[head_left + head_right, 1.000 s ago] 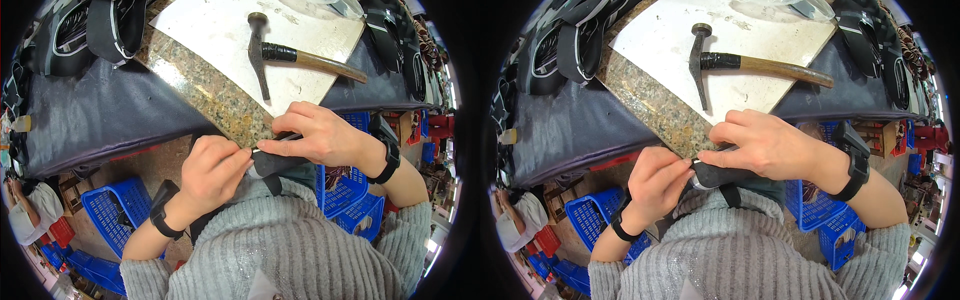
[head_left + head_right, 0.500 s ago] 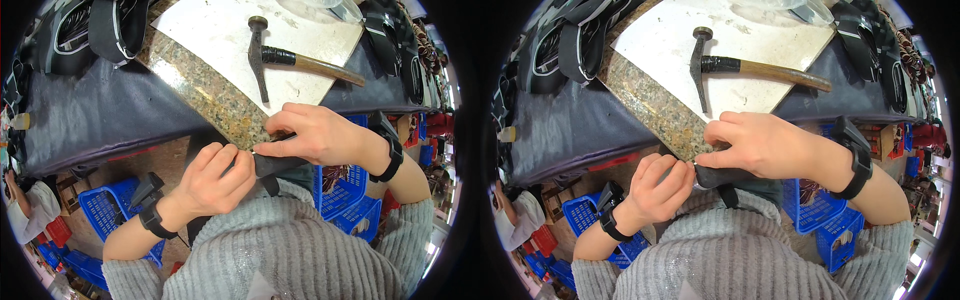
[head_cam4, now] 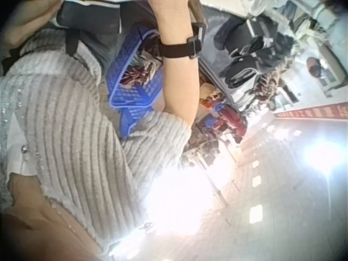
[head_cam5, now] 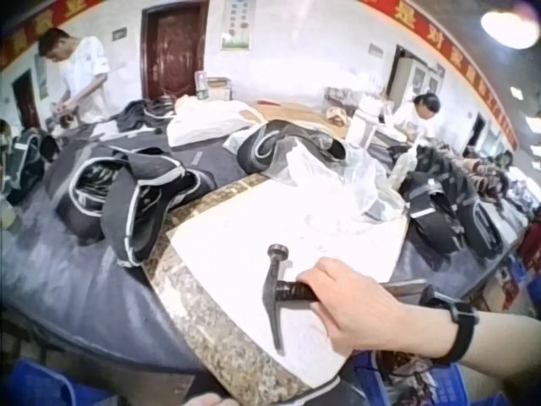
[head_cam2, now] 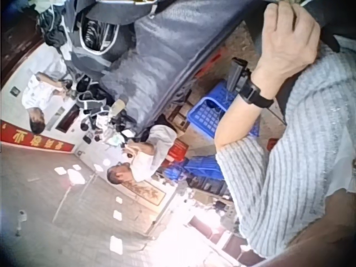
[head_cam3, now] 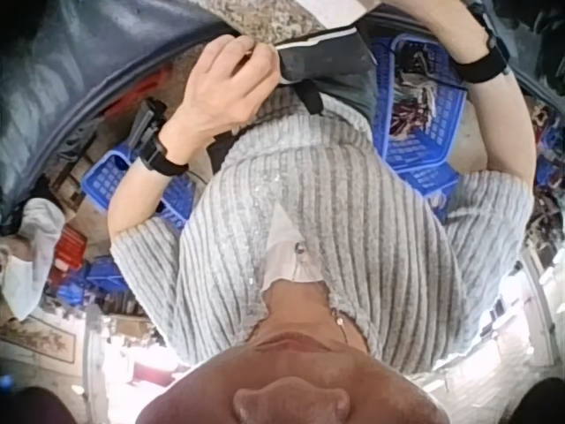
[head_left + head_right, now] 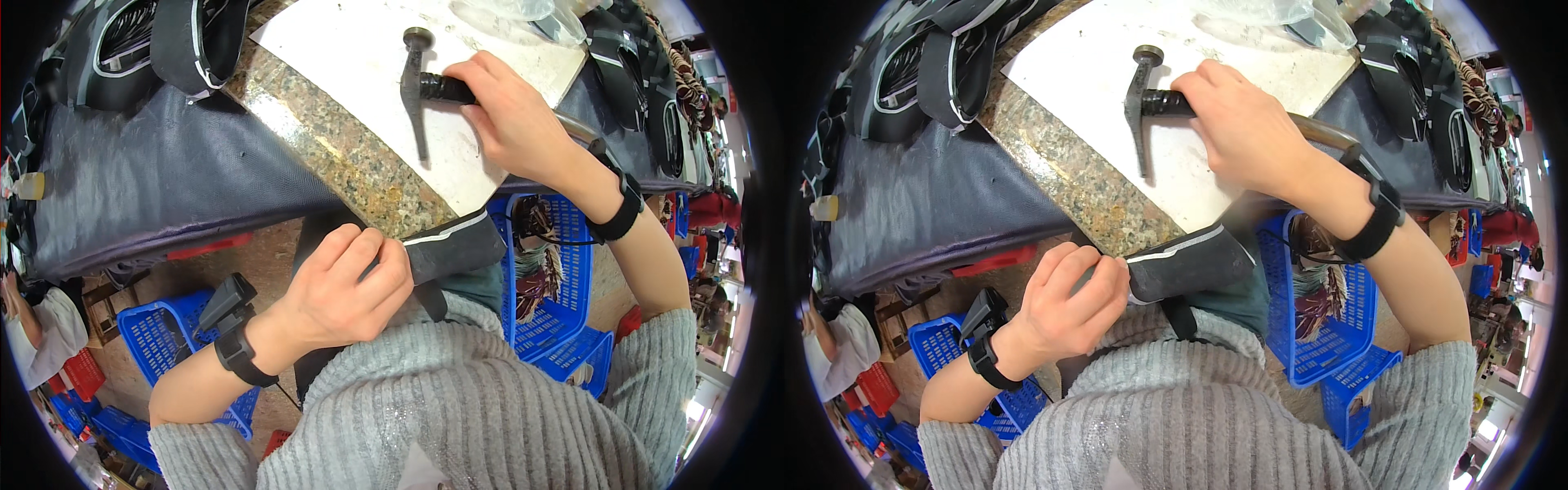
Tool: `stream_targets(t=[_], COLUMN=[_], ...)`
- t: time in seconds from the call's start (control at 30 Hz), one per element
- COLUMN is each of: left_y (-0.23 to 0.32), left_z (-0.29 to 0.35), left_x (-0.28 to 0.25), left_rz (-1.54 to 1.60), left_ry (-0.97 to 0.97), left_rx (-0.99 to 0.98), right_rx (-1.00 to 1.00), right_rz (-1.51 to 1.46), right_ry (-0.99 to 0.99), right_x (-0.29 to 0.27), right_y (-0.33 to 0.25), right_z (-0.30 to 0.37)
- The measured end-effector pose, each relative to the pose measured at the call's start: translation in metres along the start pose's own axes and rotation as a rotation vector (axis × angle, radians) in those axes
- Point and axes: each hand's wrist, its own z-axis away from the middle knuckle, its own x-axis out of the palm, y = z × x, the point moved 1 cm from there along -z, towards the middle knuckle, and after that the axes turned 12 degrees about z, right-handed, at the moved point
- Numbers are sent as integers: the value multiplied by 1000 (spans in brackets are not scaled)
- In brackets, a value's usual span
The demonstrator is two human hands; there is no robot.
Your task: Assembling and hammering leather shoe parts at a workbench.
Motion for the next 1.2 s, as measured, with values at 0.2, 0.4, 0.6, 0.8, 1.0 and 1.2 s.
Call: stream_targets(t=[0.2, 0.4, 0.6, 0.8, 1.0, 1.2], left_y=[5, 5, 2, 1, 1, 1], left_z=[3, 3, 4, 4, 4, 2], left_x=[-3, -2, 3, 3, 4, 2], left_rz=[46, 39, 21, 20, -2, 2], left_ry=[-34, -23, 23, 21, 43, 31], left_rx=[-58, -54, -11, -21, -11, -9], right_rx=[-107, 4, 11, 90, 32, 34], right_rz=[-199, -266, -208, -287, -266, -258], right_ry=[-183, -469, -548, -487, -586, -615], right_x=[-55, -75, -83, -80, -75, -73], right_y=[-21, -55, -54, -54, -47, -45], right_z=[25, 41, 47, 51, 59, 64])
